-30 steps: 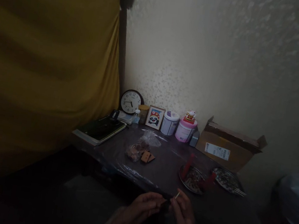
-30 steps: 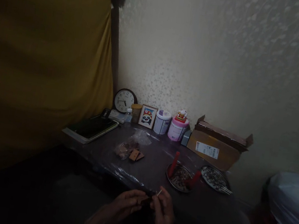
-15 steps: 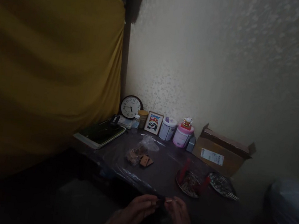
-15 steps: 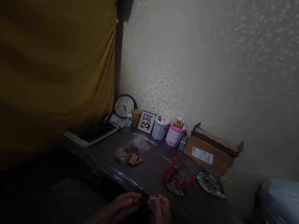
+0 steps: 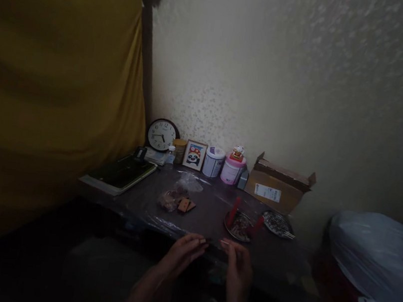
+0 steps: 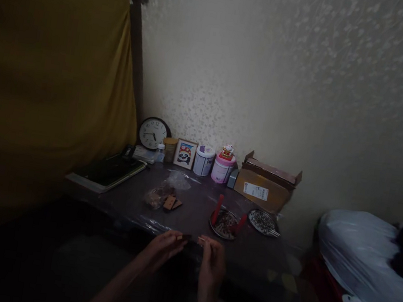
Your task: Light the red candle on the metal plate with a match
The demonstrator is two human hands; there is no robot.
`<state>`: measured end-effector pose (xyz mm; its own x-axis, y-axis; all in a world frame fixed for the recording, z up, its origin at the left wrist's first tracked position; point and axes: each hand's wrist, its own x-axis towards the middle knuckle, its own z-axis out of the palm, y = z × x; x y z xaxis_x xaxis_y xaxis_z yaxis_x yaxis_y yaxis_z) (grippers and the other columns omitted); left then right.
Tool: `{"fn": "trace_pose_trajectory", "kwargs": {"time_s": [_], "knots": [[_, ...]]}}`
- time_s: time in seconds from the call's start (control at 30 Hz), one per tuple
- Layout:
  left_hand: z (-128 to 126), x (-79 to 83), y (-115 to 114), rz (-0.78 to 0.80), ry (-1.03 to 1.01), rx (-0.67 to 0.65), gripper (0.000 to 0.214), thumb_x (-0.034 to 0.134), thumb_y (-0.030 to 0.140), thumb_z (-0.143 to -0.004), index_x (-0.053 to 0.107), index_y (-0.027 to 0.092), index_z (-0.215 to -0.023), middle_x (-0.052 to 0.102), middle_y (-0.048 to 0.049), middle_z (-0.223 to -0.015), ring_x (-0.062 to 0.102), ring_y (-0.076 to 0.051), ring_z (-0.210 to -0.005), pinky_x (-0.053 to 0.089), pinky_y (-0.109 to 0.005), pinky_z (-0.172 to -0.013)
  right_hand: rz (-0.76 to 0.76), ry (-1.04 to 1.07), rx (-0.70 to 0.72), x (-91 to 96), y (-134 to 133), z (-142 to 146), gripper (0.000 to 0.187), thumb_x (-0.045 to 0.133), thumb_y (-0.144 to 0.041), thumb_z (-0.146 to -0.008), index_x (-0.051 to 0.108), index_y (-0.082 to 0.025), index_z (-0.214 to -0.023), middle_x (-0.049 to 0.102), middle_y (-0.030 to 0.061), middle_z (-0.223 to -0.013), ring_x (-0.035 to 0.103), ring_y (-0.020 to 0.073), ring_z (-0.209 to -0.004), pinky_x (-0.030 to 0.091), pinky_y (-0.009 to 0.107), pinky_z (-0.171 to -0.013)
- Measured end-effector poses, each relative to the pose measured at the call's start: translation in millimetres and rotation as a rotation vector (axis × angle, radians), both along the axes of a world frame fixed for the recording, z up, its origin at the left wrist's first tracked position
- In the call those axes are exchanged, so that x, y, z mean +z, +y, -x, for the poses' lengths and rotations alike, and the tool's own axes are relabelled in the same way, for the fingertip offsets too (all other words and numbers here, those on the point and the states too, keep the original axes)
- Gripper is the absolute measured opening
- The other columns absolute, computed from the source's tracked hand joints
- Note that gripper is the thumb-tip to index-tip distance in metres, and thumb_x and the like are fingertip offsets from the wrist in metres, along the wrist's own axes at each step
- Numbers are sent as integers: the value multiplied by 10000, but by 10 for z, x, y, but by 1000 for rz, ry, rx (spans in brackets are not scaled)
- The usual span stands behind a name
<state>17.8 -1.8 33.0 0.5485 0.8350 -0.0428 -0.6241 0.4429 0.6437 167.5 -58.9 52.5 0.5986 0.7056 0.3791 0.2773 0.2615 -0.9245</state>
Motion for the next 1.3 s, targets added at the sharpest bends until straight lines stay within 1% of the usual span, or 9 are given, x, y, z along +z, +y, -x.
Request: {"fn": "trace_pose_trajectory", "kwargs": {"time_s": [0.13, 0.27, 0.53, 0.73, 0.87, 1.07, 1.2, 1.27, 1.3], "knots": [[-52, 95, -76, -16, 23, 21, 141, 678, 208, -716, 674, 164, -849, 723, -61, -910, 636, -186, -930, 406, -338, -932, -41, -325, -5, 45, -62, 100, 177, 499, -319, -858, 630, -209, -902, 692, 51, -915, 646, 170, -866, 506, 300, -800], [-51, 94, -125, -12, 31, 45, 167, 695, 212, -700, 668, 167, -858, 725, -56, -908, 638, -172, -920, 410, -312, -922, -121, -489, 21, -5, -93, 156, 135, 494, -249, -874, 607, -220, -941, 695, 36, -928, 653, 149, -870, 509, 269, -799], [-41, 127, -139, 15, 36, 96, 184, 726, 239, -665, 670, 164, -823, 728, -54, -873, 643, -167, -889, 417, -314, -910, -117, -575, 6, 28, -84, 185, 154, 481, -233, -888, 599, -222, -988, 699, 32, -939, 662, 144, -866, 520, 256, -784], [-51, 232, -162, 8, 29, 129, 189, 718, 239, -673, 664, 162, -838, 728, -59, -877, 640, -168, -884, 418, -303, -887, -273, -617, -58, 95, -56, 183, 142, 497, -174, -871, 598, -211, -964, 686, 49, -932, 648, 154, -880, 510, 289, -803], [-66, 282, -174, 6, 31, 144, 214, 736, 255, -649, 664, 161, -826, 728, -56, -846, 643, -176, -848, 416, -318, -879, -186, -588, -36, 100, -18, 151, 141, 493, -235, -873, 623, -209, -921, 690, 55, -908, 646, 166, -870, 514, 309, -793], [-68, 343, -177, 9, 46, 163, 212, 738, 252, -645, 664, 155, -818, 730, -54, -836, 644, -166, -820, 420, -301, -849, -113, -515, -128, 308, -109, 161, 261, 444, -346, -886, 668, -212, -886, 700, 75, -901, 639, 190, -866, 497, 350, -797], [-68, 433, -206, -17, 37, 165, 218, 743, 250, -637, 667, 161, -821, 730, -43, -816, 641, -159, -804, 420, -288, -831, -88, -514, 29, 130, 13, 68, 247, 495, -392, -840, 686, -237, -852, 711, 46, -856, 642, 186, -828, 493, 336, -783], [-58, 454, -217, -29, 41, 164, 211, 737, 243, -645, 668, 161, -826, 731, -42, -812, 641, -157, -790, 423, -283, -814, -61, -472, -34, -15, 129, -49, 300, 487, -445, -824, 679, -216, -795, 704, 50, -778, 639, 198, -753, 496, 348, -728], [-50, 451, -218, -31, 48, 167, 205, 732, 241, -652, 668, 161, -829, 731, -42, -807, 641, -155, -779, 425, -278, -800, -54, -440, -92, -66, 178, -111, 330, 465, -453, -834, 669, -194, -824, 699, 70, -815, 632, 209, -783, 486, 367, -747]]}}
